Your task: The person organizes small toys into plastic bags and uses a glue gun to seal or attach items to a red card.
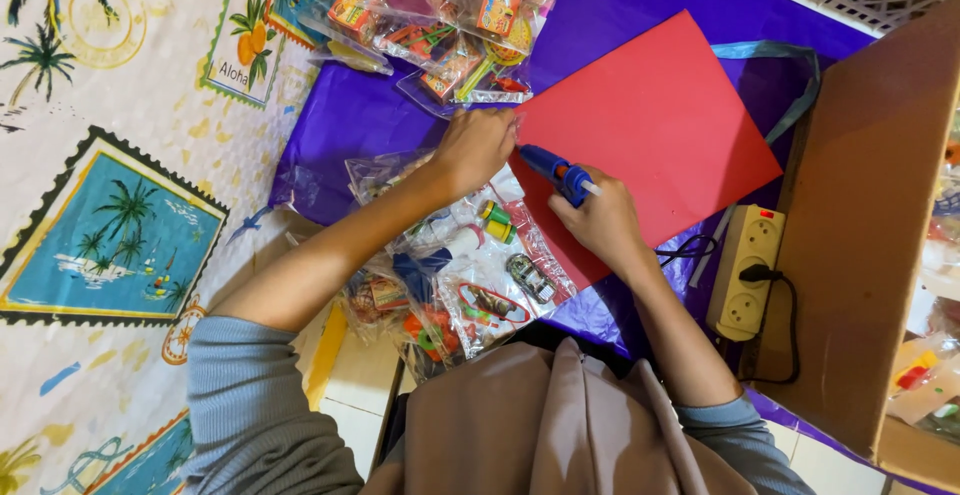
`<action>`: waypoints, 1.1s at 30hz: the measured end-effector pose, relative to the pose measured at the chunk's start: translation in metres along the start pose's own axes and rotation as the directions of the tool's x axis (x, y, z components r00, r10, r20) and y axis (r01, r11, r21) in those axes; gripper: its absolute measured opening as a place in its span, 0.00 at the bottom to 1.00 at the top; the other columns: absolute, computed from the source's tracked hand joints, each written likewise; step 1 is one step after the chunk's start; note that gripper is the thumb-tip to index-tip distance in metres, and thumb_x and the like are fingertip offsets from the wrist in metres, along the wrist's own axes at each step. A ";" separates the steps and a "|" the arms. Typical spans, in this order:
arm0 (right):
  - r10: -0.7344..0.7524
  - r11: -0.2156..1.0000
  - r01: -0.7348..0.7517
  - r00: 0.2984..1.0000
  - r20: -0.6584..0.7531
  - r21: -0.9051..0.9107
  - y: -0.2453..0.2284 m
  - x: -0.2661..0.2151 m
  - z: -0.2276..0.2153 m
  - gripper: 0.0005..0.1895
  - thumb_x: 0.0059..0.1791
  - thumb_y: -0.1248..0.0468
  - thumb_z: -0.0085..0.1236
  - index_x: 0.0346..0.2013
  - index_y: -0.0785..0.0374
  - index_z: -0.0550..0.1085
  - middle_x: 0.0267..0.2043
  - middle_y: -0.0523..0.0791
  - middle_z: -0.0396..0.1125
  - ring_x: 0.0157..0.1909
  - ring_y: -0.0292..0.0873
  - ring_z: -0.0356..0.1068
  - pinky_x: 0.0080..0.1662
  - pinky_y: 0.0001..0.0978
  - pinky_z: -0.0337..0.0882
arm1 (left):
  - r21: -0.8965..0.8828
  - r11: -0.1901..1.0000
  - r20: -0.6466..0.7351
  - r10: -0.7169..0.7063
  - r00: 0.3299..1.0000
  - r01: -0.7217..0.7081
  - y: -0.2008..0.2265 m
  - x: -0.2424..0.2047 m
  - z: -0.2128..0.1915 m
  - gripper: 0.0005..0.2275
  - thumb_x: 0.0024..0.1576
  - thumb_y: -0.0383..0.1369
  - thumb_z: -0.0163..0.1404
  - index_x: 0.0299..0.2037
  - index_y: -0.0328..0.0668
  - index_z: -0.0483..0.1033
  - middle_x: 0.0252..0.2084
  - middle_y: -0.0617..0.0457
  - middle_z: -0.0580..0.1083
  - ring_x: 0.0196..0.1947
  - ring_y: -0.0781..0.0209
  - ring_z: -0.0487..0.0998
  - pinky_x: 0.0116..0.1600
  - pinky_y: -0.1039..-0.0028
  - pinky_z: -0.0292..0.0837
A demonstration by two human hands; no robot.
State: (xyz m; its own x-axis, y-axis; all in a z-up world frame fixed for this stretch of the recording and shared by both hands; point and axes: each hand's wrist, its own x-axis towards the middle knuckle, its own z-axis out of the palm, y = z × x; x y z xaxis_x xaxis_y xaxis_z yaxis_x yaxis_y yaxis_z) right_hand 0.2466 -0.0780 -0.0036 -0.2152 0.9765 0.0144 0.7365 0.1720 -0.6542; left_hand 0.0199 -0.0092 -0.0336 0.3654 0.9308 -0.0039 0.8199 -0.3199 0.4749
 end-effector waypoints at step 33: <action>0.289 0.938 -0.225 0.928 0.237 -0.264 -0.067 0.007 -0.042 0.14 0.42 0.52 0.64 0.34 0.59 0.79 0.27 0.53 0.73 0.37 0.61 0.76 0.38 0.50 0.73 | -0.023 1.000 0.037 -0.003 0.999 0.004 -0.007 -0.001 0.001 0.12 0.63 0.35 0.41 0.47 0.42 0.77 0.38 0.44 0.80 0.41 0.39 0.83 0.53 0.52 0.68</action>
State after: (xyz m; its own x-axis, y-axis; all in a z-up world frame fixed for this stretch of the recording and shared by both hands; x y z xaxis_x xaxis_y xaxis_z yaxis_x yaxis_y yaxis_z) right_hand 0.2231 -0.0773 0.0723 -0.1390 0.9247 -0.3544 0.9083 -0.0236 -0.4176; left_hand 0.0141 -0.0078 -0.0381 0.3787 0.9248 -0.0376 0.8108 -0.3119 0.4952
